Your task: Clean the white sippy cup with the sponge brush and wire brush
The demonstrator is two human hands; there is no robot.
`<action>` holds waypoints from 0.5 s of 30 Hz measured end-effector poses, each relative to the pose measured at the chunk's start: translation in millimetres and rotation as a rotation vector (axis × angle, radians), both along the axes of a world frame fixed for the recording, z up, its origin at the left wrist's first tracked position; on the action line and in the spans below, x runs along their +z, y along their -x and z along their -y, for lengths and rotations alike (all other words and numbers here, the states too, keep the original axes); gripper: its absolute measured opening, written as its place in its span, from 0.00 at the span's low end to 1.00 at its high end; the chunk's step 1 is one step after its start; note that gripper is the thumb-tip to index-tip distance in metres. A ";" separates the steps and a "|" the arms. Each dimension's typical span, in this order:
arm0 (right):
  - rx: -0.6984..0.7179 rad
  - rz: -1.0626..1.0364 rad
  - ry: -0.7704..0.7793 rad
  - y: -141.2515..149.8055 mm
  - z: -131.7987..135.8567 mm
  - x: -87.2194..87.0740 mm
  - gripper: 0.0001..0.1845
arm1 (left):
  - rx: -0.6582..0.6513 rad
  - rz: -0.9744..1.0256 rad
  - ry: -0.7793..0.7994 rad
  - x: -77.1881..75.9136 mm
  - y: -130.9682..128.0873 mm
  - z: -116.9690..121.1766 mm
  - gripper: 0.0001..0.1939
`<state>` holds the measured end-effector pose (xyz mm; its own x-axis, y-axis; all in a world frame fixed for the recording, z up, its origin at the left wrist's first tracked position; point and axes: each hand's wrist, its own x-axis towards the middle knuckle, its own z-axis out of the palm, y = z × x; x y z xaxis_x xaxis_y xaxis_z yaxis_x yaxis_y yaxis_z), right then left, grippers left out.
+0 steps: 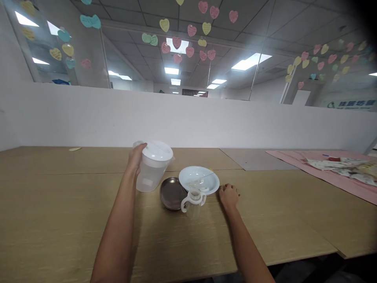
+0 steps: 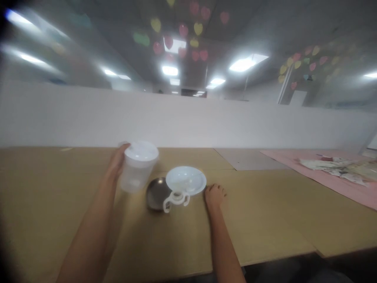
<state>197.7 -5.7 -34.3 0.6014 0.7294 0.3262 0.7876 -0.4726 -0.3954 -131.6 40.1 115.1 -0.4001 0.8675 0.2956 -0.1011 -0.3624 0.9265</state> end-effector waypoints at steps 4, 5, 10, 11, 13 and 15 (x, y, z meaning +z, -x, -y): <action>0.032 0.063 0.072 3.1 1.8 -2.3 0.19 | -0.030 -0.228 -0.088 9.2 -37.9 13.0 0.18; 0.037 0.079 0.077 3.7 1.9 -3.0 0.19 | -0.030 -0.277 -0.111 10.4 -46.5 15.7 0.19; 0.048 0.133 0.093 5.1 -0.3 -7.1 0.19 | -0.091 -0.519 -0.214 10.7 -73.1 25.2 0.22; 0.047 0.136 0.098 5.4 -0.6 -7.5 0.19 | -0.103 -0.562 -0.238 10.1 -75.7 26.3 0.23; 0.050 0.144 0.107 6.3 -0.5 -7.6 0.19 | -0.095 -0.633 -0.284 8.8 -79.2 27.2 0.22; 0.051 0.151 0.114 7.3 0.2 -6.9 0.19 | -0.057 -0.684 -0.313 7.3 -81.2 26.7 0.22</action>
